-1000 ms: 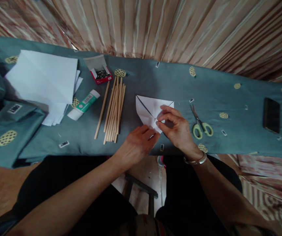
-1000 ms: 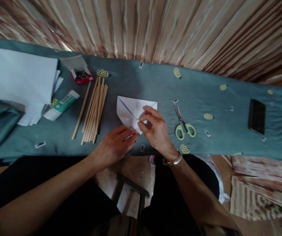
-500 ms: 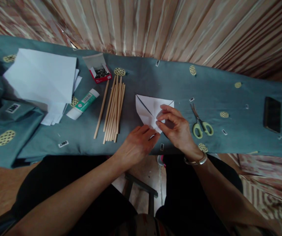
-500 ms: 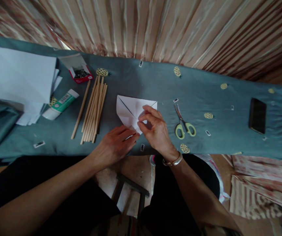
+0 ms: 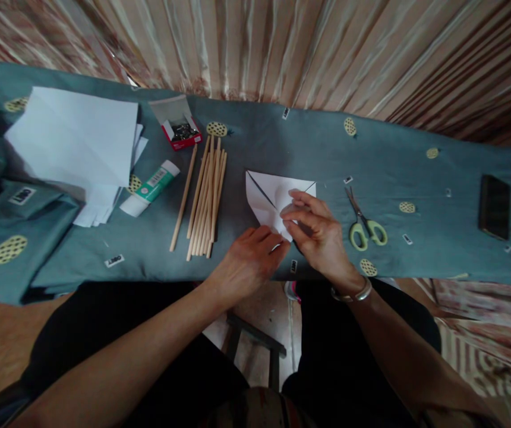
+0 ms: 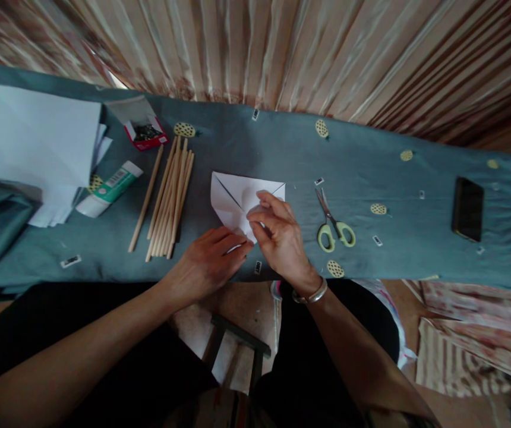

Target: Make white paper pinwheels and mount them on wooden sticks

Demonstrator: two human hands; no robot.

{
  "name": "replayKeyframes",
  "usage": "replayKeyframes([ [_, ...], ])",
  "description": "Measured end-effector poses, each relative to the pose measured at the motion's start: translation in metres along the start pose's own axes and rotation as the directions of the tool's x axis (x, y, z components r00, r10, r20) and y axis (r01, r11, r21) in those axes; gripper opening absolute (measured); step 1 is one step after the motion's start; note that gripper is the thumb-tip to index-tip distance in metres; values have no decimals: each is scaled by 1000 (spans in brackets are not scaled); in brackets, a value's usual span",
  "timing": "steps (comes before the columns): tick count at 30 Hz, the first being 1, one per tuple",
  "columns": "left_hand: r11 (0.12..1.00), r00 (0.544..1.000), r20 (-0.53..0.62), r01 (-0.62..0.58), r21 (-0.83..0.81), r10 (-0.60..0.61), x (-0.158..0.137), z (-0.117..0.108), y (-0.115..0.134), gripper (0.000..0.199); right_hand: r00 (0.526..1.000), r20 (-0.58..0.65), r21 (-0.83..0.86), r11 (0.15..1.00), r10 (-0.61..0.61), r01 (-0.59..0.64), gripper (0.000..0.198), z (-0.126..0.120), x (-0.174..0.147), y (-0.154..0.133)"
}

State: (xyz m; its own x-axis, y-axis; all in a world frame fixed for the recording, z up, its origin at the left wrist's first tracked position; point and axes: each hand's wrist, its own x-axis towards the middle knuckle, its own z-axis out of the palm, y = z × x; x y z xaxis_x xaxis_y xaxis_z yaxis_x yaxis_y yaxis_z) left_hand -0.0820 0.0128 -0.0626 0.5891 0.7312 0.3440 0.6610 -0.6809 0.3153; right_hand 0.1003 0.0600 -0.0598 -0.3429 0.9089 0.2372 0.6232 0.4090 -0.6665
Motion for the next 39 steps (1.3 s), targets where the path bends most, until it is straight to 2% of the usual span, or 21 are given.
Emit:
replayKeyframes([
  [10, 1000, 1000, 13, 5, -1, -5, -1, 0, 0, 18, 990, 97, -152, 982, -99, 113, 32, 2, -9, -5],
  [22, 999, 999, -29, 15, 40, -14, 1, 0, 3, 16, 964, 65, -346, 901, -256, 263, 43, 17, -23, 8],
  [25, 999, 1000, -8, 17, 39, -17, 1, 1, 3, 16, 967, 50, -361, 898, -250, 251, 41, 17, -21, 7],
  [33, 999, 1000, -2, 12, 52, -12, 2, 2, 2, 13, 989, 71, -252, 957, -128, 142, 39, 12, -16, 0],
  [39, 997, 999, -40, -15, 80, 18, 2, 3, 0, 12, 995, 35, -2, 995, -97, 97, 38, -8, -3, 5],
])
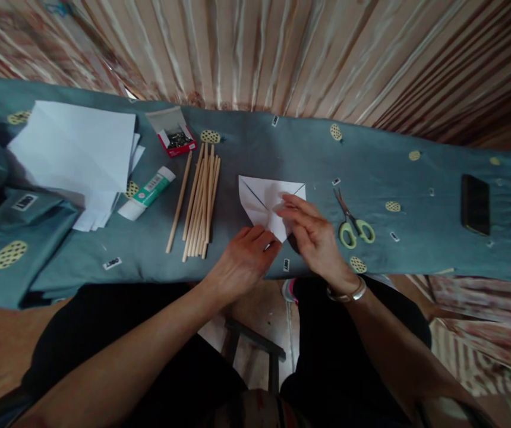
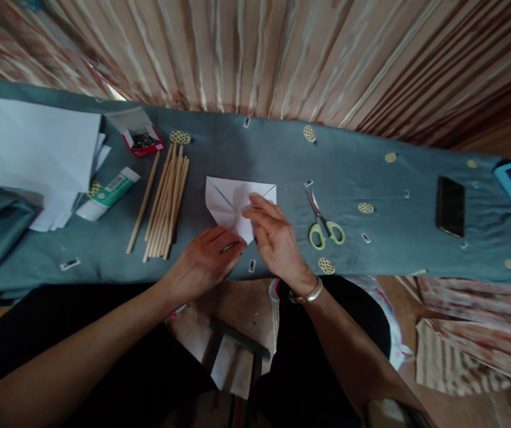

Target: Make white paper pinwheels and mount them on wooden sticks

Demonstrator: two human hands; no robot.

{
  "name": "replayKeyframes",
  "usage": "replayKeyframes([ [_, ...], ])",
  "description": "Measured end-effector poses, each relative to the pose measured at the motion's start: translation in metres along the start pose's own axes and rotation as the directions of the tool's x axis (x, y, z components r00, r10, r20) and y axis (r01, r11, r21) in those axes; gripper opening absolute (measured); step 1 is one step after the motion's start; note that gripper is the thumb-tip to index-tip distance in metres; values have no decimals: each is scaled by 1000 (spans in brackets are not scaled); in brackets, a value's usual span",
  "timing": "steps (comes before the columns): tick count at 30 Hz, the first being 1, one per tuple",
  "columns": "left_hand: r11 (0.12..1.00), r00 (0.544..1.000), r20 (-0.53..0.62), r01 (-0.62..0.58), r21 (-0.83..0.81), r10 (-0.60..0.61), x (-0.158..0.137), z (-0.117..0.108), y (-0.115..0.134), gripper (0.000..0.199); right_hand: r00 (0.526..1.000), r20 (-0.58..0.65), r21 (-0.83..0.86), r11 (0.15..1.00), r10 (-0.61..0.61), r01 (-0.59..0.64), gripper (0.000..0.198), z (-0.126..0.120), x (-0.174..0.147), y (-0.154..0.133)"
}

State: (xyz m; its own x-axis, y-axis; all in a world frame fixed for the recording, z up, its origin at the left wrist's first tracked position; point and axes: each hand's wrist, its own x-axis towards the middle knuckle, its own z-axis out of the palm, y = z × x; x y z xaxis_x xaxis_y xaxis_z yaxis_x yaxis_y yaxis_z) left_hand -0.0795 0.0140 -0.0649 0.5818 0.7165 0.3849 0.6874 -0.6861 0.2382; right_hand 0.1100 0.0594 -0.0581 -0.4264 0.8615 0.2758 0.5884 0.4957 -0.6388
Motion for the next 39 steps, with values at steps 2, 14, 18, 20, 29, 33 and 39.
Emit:
replayKeyframes([
  [2, 1000, 1000, 8, -1, -2, 1, 0, -1, 0, 10, 999, -48, -21, 999, 24, -25, 38, -6, 8, 9],
  [14, 1000, 998, 64, 4, -3, -4, 1, -6, -5, 11, 999, 41, -349, 937, 14, 1, 37, -18, 48, 38],
  [18, 1000, 999, 33, 15, 17, -15, -2, -13, -14, 15, 1000, 7, -292, 956, 5, -3, 34, -29, 44, 39],
  [20, 999, 1000, -5, 27, 40, -27, -3, -17, -21, 17, 1000, -11, -251, 968, 27, -29, 32, -34, 40, 39],
  [29, 984, 978, -141, 166, 57, -157, 1, -30, -42, 28, 985, -46, -163, 971, 167, -172, 24, -45, 16, 34],
  [33, 998, 998, -44, 55, 34, -53, 8, -23, -21, 19, 986, -129, -176, 975, 110, -132, 22, -43, 15, 35],
  [39, 997, 990, 142, 14, 74, -24, 17, -8, 2, 13, 991, -104, -188, 977, 84, -102, 23, -39, 16, 35],
])
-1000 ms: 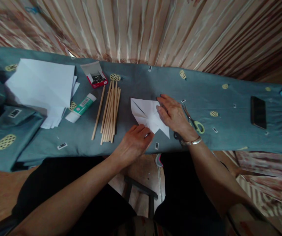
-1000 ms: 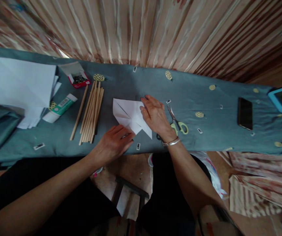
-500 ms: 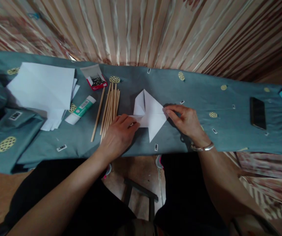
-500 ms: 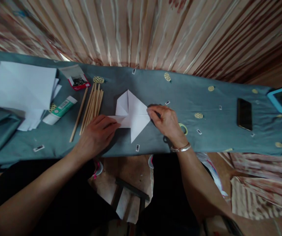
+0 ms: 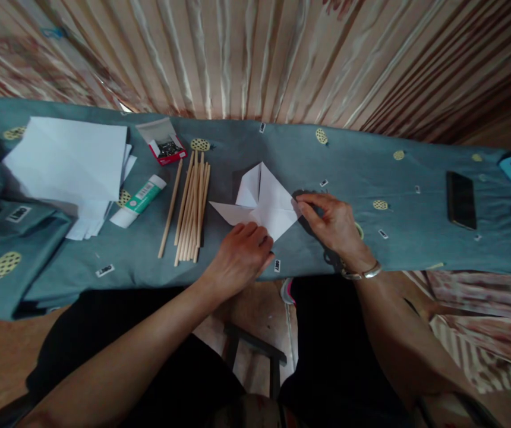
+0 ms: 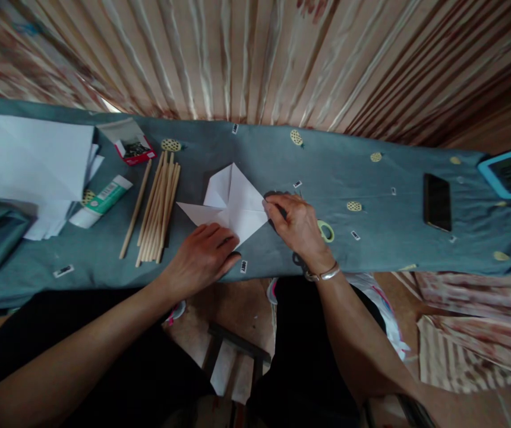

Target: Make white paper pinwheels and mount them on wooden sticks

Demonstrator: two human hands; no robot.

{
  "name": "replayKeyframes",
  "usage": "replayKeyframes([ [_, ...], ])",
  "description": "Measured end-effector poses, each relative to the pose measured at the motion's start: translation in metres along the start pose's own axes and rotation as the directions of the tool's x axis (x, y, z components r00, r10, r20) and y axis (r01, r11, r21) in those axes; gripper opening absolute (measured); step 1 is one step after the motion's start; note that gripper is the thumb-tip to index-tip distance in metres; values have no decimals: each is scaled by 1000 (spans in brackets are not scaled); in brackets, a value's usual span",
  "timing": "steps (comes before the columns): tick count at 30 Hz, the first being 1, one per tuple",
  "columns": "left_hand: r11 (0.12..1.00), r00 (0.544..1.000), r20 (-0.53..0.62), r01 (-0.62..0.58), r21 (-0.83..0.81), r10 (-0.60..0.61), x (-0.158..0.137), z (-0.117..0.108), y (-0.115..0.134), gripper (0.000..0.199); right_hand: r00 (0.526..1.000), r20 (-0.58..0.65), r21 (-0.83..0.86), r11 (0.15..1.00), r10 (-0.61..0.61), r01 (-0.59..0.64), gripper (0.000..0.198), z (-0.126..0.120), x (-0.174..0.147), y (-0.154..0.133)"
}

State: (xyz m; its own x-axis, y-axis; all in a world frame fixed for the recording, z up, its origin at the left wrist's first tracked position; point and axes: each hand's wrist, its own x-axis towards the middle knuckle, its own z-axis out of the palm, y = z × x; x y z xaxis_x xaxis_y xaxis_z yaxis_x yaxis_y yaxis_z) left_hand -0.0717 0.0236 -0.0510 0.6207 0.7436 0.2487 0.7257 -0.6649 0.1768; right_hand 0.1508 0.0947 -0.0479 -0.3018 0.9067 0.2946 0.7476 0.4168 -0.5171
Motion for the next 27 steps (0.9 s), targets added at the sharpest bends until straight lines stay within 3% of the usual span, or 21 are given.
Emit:
replayKeyframes([
  [8, 998, 1000, -8, -6, 57, 6, -3, -5, -6, 13, 1000, -3, 57, 998, -2, 2, 23, -5, -6, 2],
  [13, 999, 999, -18, 35, 25, -35, -12, -9, -17, 17, 985, 170, 188, 982, -42, 9, 48, -14, -17, 11],
  [17, 1000, 996, -82, 25, -9, -26, -20, -11, -27, 18, 956, 291, 228, 973, -49, -19, 56, -14, -26, 9],
  [27, 1000, 997, -76, -23, -16, 22, -25, -12, -38, 18, 962, 260, 440, 897, -77, -48, 19, -12, -26, -7],
])
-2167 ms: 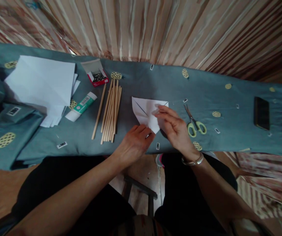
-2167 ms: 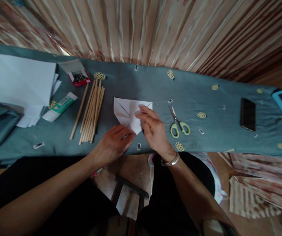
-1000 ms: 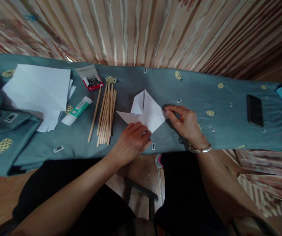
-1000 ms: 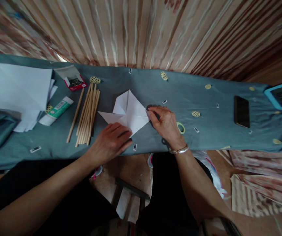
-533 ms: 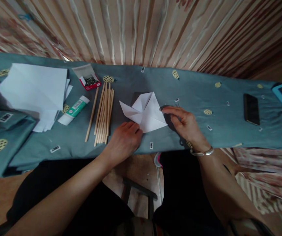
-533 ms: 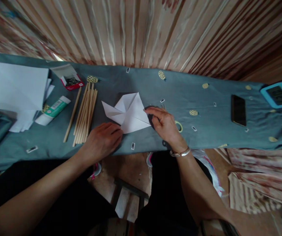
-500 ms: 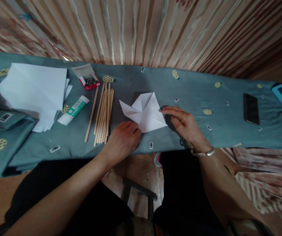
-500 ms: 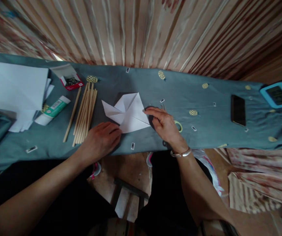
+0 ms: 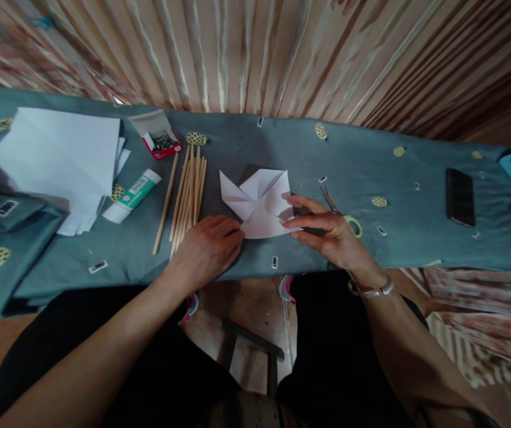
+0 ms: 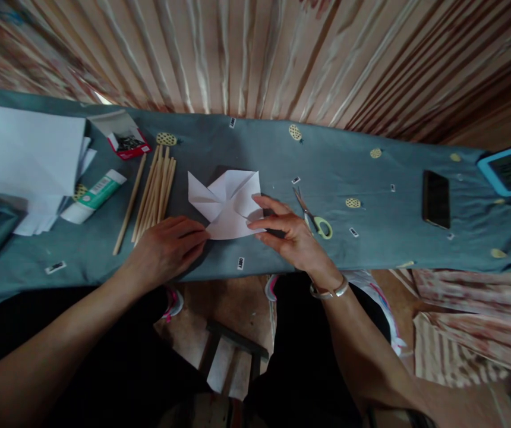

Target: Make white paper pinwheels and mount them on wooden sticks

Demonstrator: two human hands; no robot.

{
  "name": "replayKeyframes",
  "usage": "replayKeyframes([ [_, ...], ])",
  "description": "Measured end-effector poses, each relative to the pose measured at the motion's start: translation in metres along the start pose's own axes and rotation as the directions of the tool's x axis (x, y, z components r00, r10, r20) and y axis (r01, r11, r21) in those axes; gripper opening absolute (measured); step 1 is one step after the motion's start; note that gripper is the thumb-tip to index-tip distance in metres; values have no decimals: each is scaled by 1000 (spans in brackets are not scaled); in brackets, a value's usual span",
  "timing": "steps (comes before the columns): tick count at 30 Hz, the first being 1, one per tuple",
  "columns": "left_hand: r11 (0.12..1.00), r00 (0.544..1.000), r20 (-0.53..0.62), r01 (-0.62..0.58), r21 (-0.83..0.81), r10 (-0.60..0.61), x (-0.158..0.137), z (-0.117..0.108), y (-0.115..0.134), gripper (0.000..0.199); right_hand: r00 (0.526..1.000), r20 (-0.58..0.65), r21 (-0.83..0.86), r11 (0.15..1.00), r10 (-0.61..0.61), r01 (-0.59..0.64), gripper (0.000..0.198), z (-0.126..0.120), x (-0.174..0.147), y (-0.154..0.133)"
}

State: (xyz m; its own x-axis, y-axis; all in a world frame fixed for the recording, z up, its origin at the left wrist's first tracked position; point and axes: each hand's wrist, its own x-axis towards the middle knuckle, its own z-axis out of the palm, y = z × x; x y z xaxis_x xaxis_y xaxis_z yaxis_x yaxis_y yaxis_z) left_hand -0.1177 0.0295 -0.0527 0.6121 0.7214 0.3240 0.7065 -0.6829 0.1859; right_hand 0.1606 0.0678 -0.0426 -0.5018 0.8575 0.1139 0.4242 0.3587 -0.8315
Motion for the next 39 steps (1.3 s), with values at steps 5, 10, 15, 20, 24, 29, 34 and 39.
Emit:
replayKeyframes([
  [5, 1000, 999, -28, 17, -15, -17, 4, -2, 11, 16, 1000, -23, -9, 1000, -14, 14, 14, 3, 3, -4],
  [10, 998, 1000, -17, -15, -54, 14, 8, 8, 26, 21, 998, 51, -9, 999, -42, 43, 12, 20, 7, -14],
  [15, 997, 1000, -11, -26, -72, 26, 8, 15, 25, 17, 997, 38, 28, 997, 73, -74, 9, 28, 10, -19],
  [20, 998, 998, -63, -25, -55, 22, 5, 17, 22, 22, 990, 6, 54, 988, 144, -144, 10, 26, 14, -14],
  [24, 998, 996, -83, 12, -65, -17, 4, 18, 23, 32, 991, -84, 90, 991, 109, -101, 7, 33, 22, -11],
  [29, 998, 1000, -27, -2, -55, 1, 4, 13, 23, 21, 981, -195, -37, 999, 0, -7, 8, 47, 33, -11],
  [34, 1000, 999, -29, 29, 3, -29, 2, 14, 21, 20, 975, -222, -151, 988, -27, -7, 8, 57, 41, -9],
  [39, 999, 998, -48, 44, -13, -45, 1, 17, 20, 22, 971, -237, -209, 978, -30, -21, 9, 63, 45, -8],
])
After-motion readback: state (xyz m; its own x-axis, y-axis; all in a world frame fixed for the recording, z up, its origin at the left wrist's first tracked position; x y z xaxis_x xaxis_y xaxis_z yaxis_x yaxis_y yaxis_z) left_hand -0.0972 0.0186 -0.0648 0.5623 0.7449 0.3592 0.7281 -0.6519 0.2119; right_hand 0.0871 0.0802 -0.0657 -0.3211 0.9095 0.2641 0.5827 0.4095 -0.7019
